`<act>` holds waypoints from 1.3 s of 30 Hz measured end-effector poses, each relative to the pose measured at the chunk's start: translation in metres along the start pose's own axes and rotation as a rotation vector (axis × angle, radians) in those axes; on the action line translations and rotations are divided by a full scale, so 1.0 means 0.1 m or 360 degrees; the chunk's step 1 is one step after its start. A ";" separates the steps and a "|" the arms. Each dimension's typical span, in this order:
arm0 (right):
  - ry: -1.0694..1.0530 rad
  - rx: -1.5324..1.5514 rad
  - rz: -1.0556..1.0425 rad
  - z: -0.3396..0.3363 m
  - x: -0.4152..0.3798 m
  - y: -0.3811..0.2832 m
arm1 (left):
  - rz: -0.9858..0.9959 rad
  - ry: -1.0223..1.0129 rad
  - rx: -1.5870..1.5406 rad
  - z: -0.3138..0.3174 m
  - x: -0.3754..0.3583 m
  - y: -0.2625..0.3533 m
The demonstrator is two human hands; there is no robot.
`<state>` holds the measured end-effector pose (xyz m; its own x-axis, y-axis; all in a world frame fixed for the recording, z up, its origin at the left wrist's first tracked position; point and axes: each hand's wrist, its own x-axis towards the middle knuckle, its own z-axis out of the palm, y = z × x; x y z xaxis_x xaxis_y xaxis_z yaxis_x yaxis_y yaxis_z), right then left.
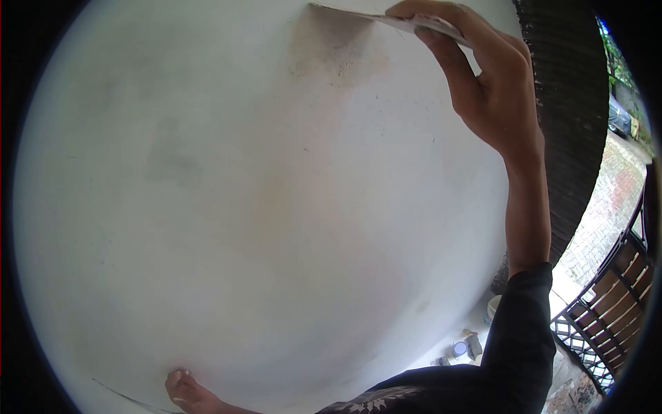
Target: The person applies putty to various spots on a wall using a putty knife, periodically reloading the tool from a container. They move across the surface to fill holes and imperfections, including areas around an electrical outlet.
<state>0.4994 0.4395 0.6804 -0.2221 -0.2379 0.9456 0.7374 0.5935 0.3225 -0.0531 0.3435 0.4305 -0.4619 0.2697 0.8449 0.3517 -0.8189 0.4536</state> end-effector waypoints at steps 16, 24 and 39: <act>-0.0183 -0.0068 -0.0149 -0.09 -0.23 -0.06 | 0.0070 -0.0176 -0.0175 -0.05 0.09 -0.02; -0.0090 -0.0147 -0.0361 0.08 -0.20 0.02 | 0.0082 -0.0207 -0.0082 -0.06 0.05 -0.04; 0.0096 -0.0232 0.0276 -0.07 -0.50 0.13 | 0.0144 -0.0161 -0.0018 -0.09 0.03 -0.08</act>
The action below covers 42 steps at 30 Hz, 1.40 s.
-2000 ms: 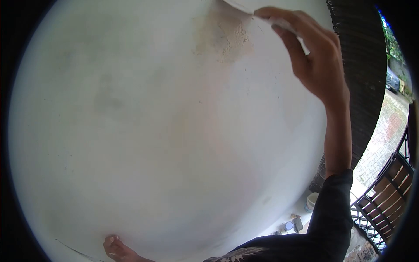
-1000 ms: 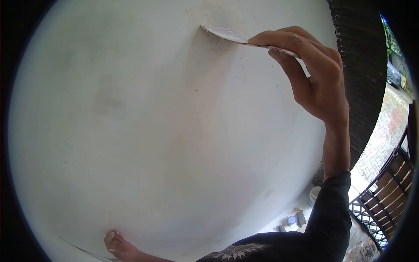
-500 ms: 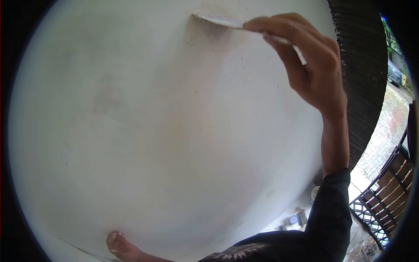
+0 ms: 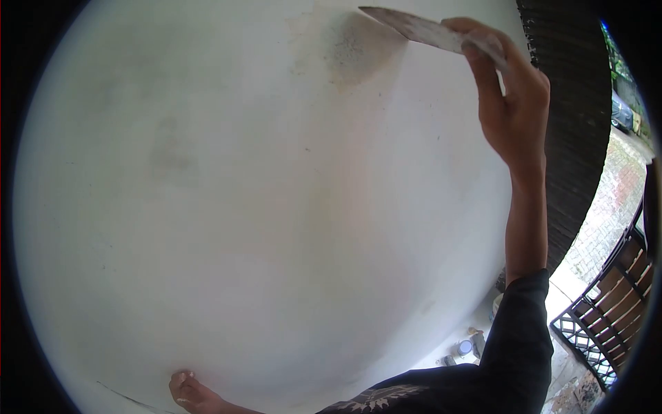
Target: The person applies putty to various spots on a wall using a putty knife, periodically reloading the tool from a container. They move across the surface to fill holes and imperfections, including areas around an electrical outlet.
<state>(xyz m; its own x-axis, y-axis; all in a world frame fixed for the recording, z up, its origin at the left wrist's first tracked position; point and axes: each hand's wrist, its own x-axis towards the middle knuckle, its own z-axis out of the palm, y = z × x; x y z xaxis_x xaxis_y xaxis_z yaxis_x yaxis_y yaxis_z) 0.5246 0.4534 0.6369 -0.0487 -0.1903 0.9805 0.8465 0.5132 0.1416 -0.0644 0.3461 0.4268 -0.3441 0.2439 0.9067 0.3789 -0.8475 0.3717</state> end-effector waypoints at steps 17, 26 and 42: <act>0.0021 -0.0008 -0.0535 0.13 0.06 -0.45 | -0.0036 0.0095 -0.0029 0.10 -0.02 0.03; -0.0294 -0.0138 -0.0438 0.38 -0.66 -0.70 | -0.0091 0.0087 -0.0050 0.06 0.00 0.09; 0.0298 0.0483 -0.0513 0.23 0.79 -0.15 | -0.0071 0.0220 0.0040 0.08 0.00 0.05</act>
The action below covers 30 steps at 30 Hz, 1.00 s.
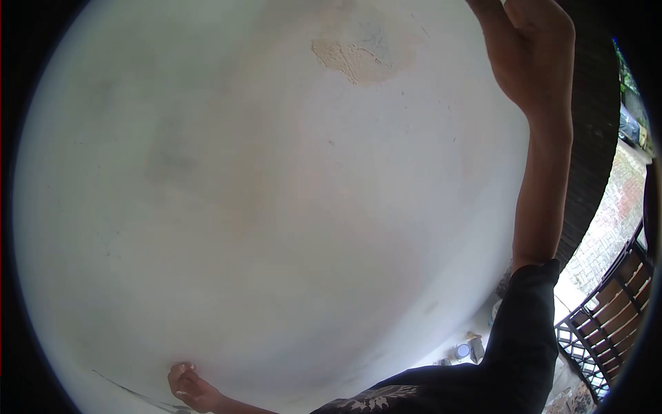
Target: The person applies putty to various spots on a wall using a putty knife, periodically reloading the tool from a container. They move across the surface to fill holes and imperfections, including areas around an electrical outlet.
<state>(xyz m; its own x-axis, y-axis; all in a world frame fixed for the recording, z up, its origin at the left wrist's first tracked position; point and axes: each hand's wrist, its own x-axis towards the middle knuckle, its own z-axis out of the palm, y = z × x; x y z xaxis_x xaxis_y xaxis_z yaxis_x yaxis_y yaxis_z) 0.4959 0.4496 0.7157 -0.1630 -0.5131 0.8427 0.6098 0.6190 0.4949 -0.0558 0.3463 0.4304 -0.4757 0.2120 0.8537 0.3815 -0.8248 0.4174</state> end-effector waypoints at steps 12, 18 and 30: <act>-0.0379 -0.0105 0.0065 0.01 -0.33 -0.29 | 0.0079 -0.0072 0.0000 0.01 -0.02 0.02; -0.0483 -0.0072 0.0070 -0.04 -0.39 -0.26 | 0.0103 -0.0286 -0.0019 -0.03 -0.03 0.04; -0.0794 -0.0158 0.0039 -0.28 -0.50 -0.50 | 0.0000 0.0030 0.0052 0.18 -0.08 0.15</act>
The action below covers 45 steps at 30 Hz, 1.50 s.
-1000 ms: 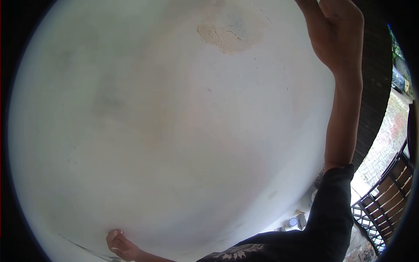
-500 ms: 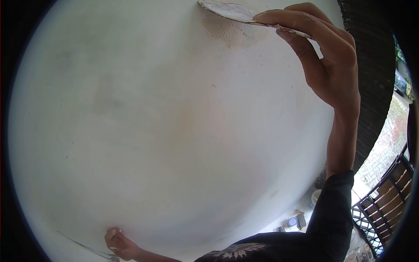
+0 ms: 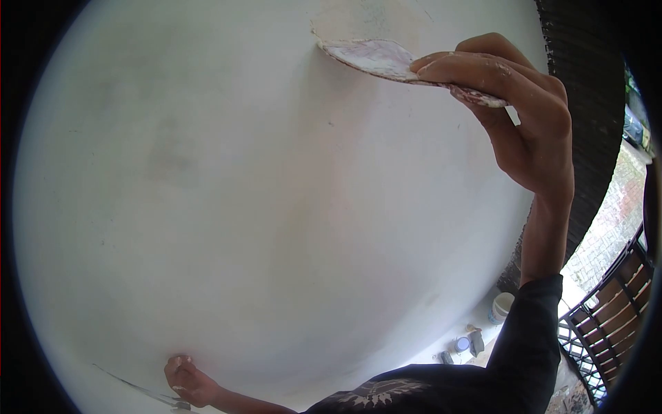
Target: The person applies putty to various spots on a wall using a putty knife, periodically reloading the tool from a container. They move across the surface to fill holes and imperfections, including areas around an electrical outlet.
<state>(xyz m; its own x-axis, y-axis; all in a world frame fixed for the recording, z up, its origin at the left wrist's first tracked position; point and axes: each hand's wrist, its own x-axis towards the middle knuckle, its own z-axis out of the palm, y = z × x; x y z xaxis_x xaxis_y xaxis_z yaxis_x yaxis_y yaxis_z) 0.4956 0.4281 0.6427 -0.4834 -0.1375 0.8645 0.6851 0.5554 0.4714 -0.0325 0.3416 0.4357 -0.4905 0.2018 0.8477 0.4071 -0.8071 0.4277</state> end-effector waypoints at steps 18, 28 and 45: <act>0.0119 -0.0118 -0.0206 -0.01 0.15 0.10 | 0.0036 -0.0099 0.0015 -0.06 -0.02 -0.06; 0.0255 0.0157 0.0064 -0.08 0.15 0.14 | 0.0070 -0.0206 0.0039 -0.07 0.03 -0.05; 0.0227 -0.0198 0.0054 0.11 -0.22 -0.30 | 0.0052 -0.0285 -0.0040 -0.16 0.05 -0.10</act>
<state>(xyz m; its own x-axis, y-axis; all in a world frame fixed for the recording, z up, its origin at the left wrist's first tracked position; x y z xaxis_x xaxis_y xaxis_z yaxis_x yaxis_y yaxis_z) 0.4797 0.4240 0.6072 -0.3828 -0.2401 0.8921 0.7660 0.4574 0.4517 -0.0511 0.3416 0.4309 -0.3317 0.2690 0.9042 0.4001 -0.8279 0.3931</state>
